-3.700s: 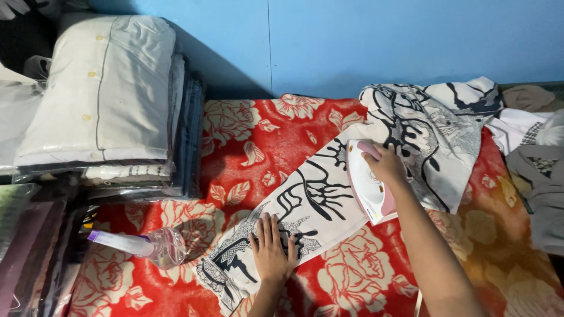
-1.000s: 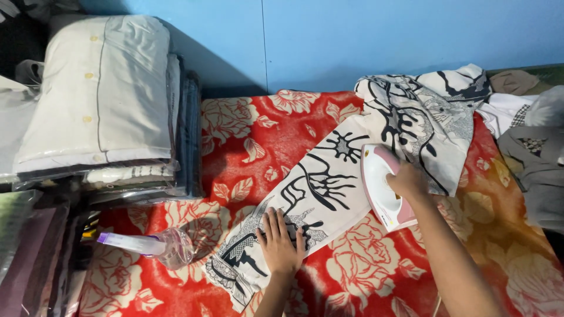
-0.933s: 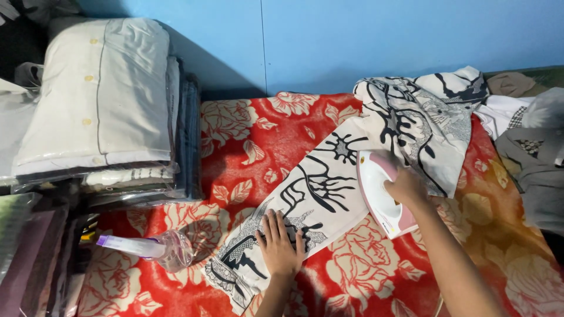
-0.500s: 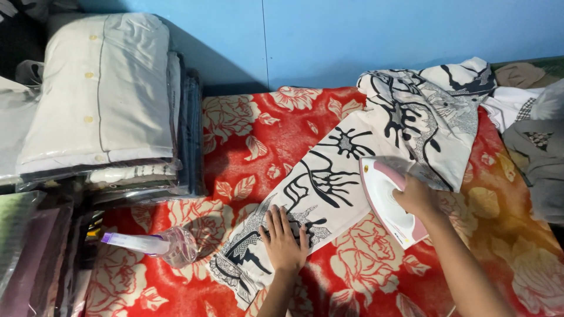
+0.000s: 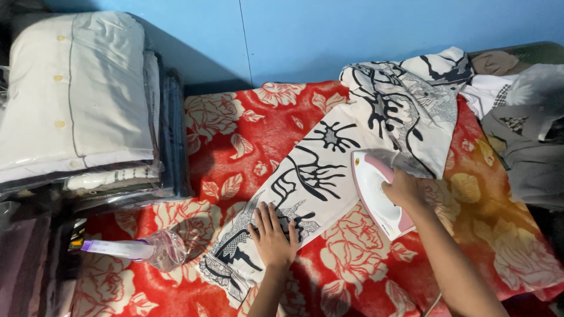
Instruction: The person irons a white garment with a black pattern on a red floral surface. They use a pink and white iron to smooth the fabric, moving it back and forth while holding the garment in place with their other hand. A spray bottle is visible nearby.
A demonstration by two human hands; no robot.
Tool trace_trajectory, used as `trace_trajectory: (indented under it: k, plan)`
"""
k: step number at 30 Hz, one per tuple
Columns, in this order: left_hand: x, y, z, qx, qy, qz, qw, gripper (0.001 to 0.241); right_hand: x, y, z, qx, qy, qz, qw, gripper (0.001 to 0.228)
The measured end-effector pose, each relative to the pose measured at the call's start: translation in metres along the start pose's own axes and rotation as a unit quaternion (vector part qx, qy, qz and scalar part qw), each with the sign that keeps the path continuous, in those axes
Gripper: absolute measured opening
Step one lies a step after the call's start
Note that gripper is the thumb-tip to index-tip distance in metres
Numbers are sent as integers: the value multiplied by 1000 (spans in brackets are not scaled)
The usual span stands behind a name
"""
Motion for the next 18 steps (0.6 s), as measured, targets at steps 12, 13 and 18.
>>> trace_trajectory:
  k: [12, 13, 18]
  plan:
    - [-3, -1, -2, -2, -10, 21, 1000, 80, 19, -29, -12, 33, -29, 7, 999, 52]
    - [-3, -2, -4, -2, -10, 21, 1000, 80, 13, -24, -12, 32, -29, 8, 999, 52]
    - [-4, -2, -2, -7, -1, 27, 1000, 80, 4, -18, -9, 107, -23, -4, 994, 60]
Point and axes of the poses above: each hand's wrist, its own z-axis towards the middle knuckle, its own x-axis out of the back of the hand, y = z × x, the point moved 3 cm from there along z, towards the middle knuckle, and after that the axes turned 8 degrees about -z, right-handed, at the moved point
